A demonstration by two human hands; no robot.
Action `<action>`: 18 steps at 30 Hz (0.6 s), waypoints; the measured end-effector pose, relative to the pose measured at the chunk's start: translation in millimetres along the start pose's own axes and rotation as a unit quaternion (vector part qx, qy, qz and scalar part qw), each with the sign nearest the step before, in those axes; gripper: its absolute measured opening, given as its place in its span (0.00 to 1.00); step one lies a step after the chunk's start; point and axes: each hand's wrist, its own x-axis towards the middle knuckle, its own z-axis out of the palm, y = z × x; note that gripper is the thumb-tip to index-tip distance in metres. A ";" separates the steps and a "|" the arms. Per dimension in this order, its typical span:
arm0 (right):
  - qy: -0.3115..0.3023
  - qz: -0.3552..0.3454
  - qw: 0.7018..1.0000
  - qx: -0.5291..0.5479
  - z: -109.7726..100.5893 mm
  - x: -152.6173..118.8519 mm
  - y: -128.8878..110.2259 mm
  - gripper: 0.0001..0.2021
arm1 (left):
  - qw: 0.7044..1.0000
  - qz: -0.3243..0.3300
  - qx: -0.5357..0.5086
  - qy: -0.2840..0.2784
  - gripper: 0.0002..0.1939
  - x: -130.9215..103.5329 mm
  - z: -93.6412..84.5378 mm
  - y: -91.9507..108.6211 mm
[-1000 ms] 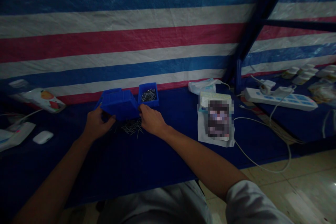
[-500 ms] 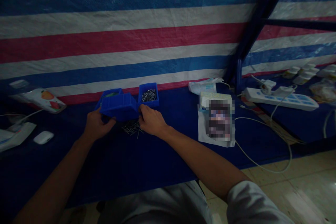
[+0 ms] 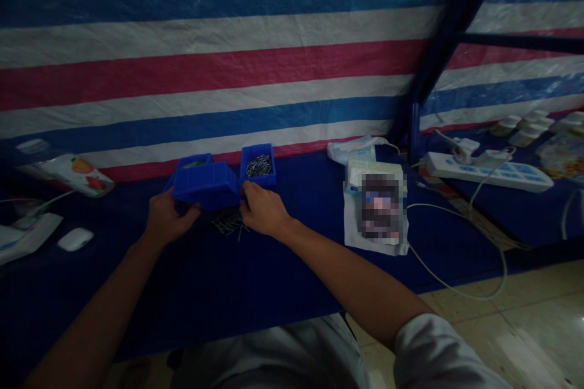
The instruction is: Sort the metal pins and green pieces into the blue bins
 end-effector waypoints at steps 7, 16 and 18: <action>0.018 -0.013 1.000 -0.003 0.7 -0.2 0.6 0.08 | 0.999 0.028 0.007 0.021 0.07 -1.5 1.4 -2.7; 0.035 -0.020 0.999 0.002 2.3 0.2 2.1 0.08 | 0.999 0.030 -0.009 0.034 0.06 0.2 -0.1 1.3; 0.039 -0.023 0.999 0.007 2.9 0.3 2.6 0.08 | 0.999 0.035 -0.006 0.037 0.06 0.1 0.1 0.6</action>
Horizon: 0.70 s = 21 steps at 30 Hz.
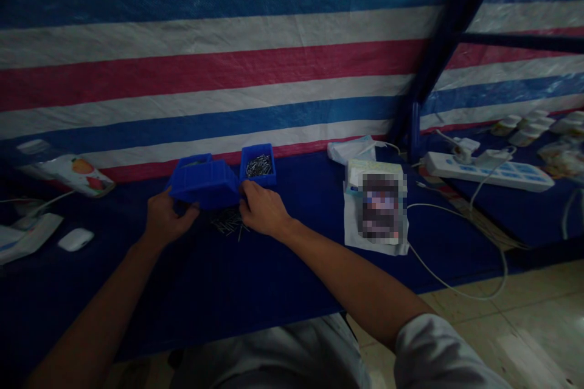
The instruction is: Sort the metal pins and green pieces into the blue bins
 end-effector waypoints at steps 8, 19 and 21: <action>0.006 -0.004 1.000 0.005 0.2 -0.2 0.0 0.08 | 1.000 0.013 0.019 0.011 0.06 0.7 -0.9 0.7; 0.009 -0.008 1.000 0.002 0.0 -0.2 -0.4 0.08 | 1.000 0.012 0.019 0.018 0.06 0.1 -1.0 0.0; 0.011 -0.009 1.000 -0.001 -0.2 -0.4 -0.3 0.08 | 1.000 0.008 0.015 0.018 0.06 0.1 -1.2 0.6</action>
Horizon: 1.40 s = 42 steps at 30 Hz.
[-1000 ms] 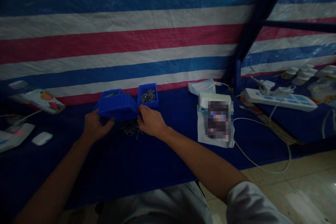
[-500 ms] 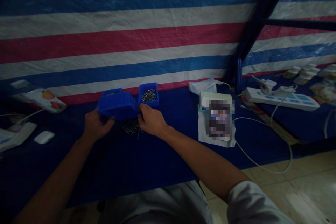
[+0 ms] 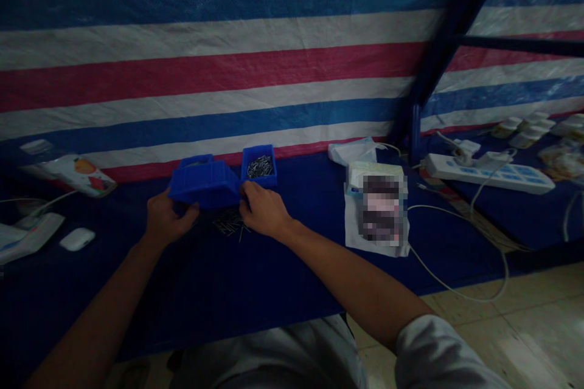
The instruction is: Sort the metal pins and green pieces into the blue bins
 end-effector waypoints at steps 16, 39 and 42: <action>0.011 -0.013 1.000 0.010 -1.2 -0.4 -0.8 0.09 | 1.000 -0.014 -0.001 0.008 0.08 0.7 -1.9 1.5; 0.021 -0.021 0.999 0.023 0.8 -1.2 0.8 0.09 | 1.000 -0.010 0.000 0.019 0.07 1.4 -4.9 5.6; 0.024 -0.021 0.999 0.029 0.9 -1.4 0.6 0.08 | 1.000 -0.016 0.001 0.018 0.07 0.7 -4.2 4.7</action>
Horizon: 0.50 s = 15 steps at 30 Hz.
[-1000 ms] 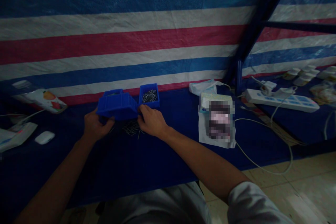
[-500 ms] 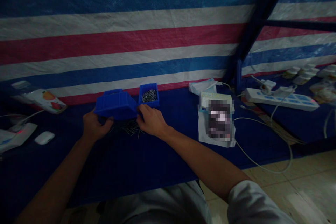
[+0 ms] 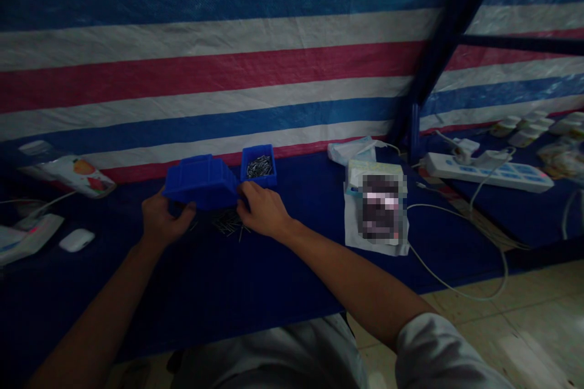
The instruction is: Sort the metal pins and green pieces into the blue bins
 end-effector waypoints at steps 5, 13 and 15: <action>0.001 0.007 1.000 0.029 -1.2 0.0 -0.8 0.08 | 1.000 -0.009 0.002 -0.001 0.08 -0.2 0.2 -1.8; 0.079 0.024 0.988 0.129 5.5 5.2 0.8 0.10 | 0.999 -0.027 -0.030 0.008 0.12 -3.5 3.8 -8.0; 0.091 0.037 0.983 0.153 8.7 7.3 0.2 0.12 | 0.998 -0.033 -0.056 0.004 0.15 -4.2 5.7 -9.4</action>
